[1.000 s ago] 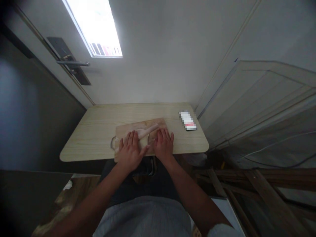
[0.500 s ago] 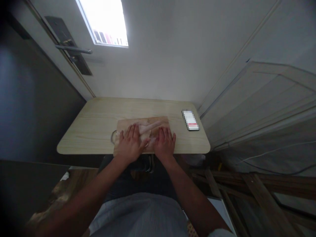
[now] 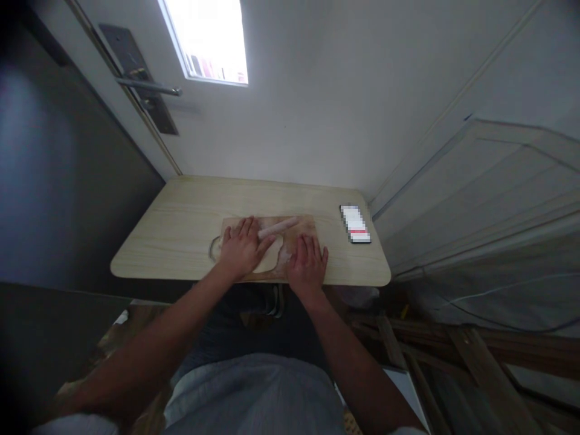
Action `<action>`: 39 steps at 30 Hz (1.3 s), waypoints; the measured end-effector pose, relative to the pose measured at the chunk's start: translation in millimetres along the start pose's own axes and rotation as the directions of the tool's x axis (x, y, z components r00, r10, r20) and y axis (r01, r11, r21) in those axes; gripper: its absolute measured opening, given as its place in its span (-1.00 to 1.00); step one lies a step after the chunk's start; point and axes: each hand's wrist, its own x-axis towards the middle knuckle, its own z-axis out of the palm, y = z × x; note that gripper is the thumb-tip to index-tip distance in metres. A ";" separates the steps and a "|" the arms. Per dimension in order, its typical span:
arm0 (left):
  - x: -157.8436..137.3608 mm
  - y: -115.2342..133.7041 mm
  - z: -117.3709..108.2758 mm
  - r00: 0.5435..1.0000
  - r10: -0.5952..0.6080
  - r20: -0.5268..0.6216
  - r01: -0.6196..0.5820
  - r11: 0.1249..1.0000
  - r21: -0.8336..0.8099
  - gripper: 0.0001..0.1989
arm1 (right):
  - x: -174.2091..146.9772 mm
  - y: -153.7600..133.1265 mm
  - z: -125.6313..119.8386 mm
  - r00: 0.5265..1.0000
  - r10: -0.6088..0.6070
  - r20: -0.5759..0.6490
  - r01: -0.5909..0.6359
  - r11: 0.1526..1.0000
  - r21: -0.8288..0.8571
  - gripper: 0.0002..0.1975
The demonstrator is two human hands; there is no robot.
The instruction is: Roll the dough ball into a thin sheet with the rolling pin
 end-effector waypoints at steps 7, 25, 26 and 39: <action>-86.8 45.5 7.7 0.995 0.085 -0.046 -0.086 0.996 -0.006 -0.05 | -0.2 1.9 4.0 0.999 0.032 0.002 -0.032 0.999 -0.035 -0.62; -83.1 41.9 11.2 0.986 0.129 -0.103 -0.123 0.991 0.056 -0.11 | 1.0 3.4 7.1 1.000 0.012 -0.024 -0.014 0.997 -0.070 -0.63; -82.1 42.2 12.1 0.987 0.120 -0.105 -0.115 0.992 0.052 -0.11 | 1.0 3.6 7.0 1.000 0.008 -0.019 -0.009 0.997 -0.072 -0.63; 5.8 -24.1 5.1 0.989 0.084 -0.119 -0.103 0.982 -0.157 -0.64 | 25.3 -11.2 -18.1 0.987 0.055 0.150 -0.064 0.996 0.056 -0.56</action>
